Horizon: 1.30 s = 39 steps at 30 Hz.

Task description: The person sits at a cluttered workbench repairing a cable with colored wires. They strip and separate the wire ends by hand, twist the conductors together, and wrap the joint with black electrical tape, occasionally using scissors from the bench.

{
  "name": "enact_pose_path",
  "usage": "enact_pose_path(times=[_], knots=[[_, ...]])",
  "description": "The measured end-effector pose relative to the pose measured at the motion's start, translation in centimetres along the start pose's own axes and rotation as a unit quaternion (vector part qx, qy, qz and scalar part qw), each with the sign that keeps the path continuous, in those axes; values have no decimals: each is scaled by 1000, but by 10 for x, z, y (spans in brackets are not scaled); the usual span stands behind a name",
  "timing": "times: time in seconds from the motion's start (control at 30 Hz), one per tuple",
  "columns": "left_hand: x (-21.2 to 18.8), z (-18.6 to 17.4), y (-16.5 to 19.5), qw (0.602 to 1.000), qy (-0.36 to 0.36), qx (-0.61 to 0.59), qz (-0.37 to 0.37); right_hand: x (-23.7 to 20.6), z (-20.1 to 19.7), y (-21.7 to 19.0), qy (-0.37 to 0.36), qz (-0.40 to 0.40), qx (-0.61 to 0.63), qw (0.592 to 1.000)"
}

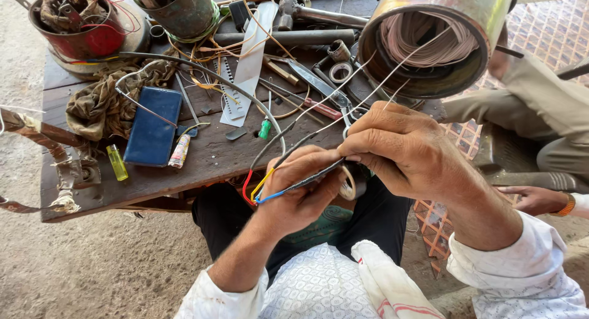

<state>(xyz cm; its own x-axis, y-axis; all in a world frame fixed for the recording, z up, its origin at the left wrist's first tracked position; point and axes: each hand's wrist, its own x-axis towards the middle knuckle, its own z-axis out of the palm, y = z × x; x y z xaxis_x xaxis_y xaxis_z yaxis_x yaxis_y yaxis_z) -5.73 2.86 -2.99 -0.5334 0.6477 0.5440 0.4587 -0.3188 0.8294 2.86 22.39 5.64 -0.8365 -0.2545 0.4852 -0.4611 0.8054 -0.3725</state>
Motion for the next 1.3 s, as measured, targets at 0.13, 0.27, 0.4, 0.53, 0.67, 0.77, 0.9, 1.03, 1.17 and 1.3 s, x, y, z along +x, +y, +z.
enact_pose_path(times=[0.13, 0.27, 0.4, 0.53, 0.67, 0.77, 0.9, 1.03, 1.17, 1.3], knots=[[-10, 15, 1, 961, 1, -233, -147, 0, -4, 3, -15, 5, 23, 1000], [-19, 19, 0, 843, -1, -480, -242, 0, -12, 5, -48, -42, 34, 997], [-23, 17, -2, 868, -11, -440, -228, -2, -10, 3, -11, -70, -24, 997], [-19, 19, 3, 922, 50, -310, -226, -4, -3, 0, 0, -54, -63, 997], [-12, 22, 15, 990, 132, -16, -51, -3, -1, -3, -3, -26, -86, 996], [-6, 18, 13, 989, 136, -18, 54, 1, 0, -6, -18, -2, -119, 993], [-7, 11, 3, 994, 71, -61, 54, 4, 1, -10, -17, 2, -101, 995], [-7, 11, -3, 978, 97, -178, -44, 4, -3, -5, -14, -1, 43, 999], [-6, 1, 1, 999, 48, -4, -24, 0, 2, 2, -2, -37, 43, 998], [-3, 0, 1, 1000, 10, 6, -24, -8, 9, 9, 27, -48, 43, 998]])
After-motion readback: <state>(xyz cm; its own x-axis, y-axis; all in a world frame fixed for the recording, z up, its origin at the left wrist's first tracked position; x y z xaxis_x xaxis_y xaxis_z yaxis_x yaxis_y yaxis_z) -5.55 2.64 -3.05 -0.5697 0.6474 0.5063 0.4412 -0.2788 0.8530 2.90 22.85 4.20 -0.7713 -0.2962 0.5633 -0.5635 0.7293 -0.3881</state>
